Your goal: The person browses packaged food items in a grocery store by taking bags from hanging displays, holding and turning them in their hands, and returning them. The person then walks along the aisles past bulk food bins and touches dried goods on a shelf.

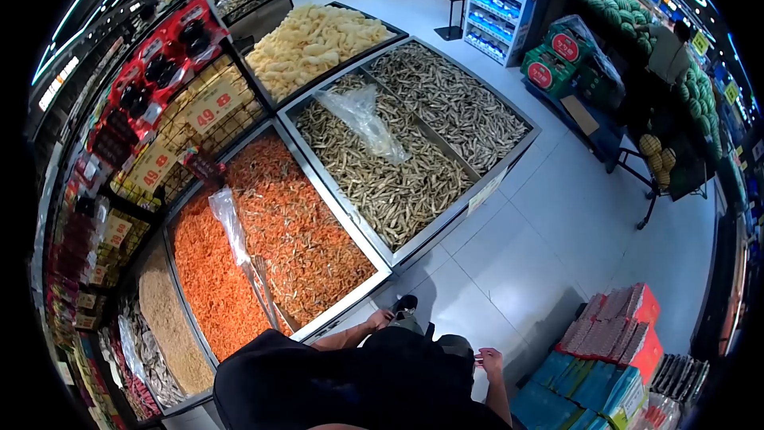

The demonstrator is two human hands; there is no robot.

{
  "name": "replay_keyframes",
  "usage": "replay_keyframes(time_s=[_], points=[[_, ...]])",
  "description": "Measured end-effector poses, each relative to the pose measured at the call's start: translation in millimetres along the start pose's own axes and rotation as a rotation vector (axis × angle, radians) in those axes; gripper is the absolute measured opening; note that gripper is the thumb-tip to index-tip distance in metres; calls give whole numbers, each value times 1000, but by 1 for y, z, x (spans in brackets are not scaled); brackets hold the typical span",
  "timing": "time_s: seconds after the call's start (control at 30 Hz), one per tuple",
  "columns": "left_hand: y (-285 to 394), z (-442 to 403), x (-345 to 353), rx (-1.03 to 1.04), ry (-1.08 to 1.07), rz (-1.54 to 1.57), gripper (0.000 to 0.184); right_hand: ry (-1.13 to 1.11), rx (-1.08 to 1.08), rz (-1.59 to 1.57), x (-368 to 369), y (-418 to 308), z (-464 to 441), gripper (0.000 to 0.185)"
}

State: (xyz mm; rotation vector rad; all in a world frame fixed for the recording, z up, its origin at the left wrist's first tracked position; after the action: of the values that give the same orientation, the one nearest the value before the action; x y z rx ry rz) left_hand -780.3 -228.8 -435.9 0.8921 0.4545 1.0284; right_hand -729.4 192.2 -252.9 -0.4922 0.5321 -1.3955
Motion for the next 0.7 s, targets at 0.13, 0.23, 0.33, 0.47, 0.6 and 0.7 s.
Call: replay_keyframes(time_s=[0.13,0.23,0.33,0.47,0.6,0.7], points=[[8,-71,10,-245,36,-70,45,98,198,-179,-43,8,-11,22],[75,-66,7,-364,16,-168,47,74,225,-236,-74,5,-24,24],[107,-91,7,-402,59,-190,43,0,318,-132,-120,-1,-52,21],[154,-147,20,-430,47,-285,36,-65,184,73,-207,-33,-78,16],[218,-212,64,-376,153,-58,35,-110,400,-38,-327,-28,-161,14],[285,-277,103,-241,245,-167,41,-59,403,-70,-385,-136,-213,19]])
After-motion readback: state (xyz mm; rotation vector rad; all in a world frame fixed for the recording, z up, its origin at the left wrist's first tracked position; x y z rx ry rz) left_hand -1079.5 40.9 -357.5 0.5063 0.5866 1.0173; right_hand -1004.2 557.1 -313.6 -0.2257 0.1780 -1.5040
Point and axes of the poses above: each hand's wrist, its own z-axis away from the middle knuckle, its own x-axis out of the palm, y = z × x, the point moved 2 cm from there along -z, towards the middle knuckle, and after that the axes turned 10 degrees about -y, right-handed, at the moved point
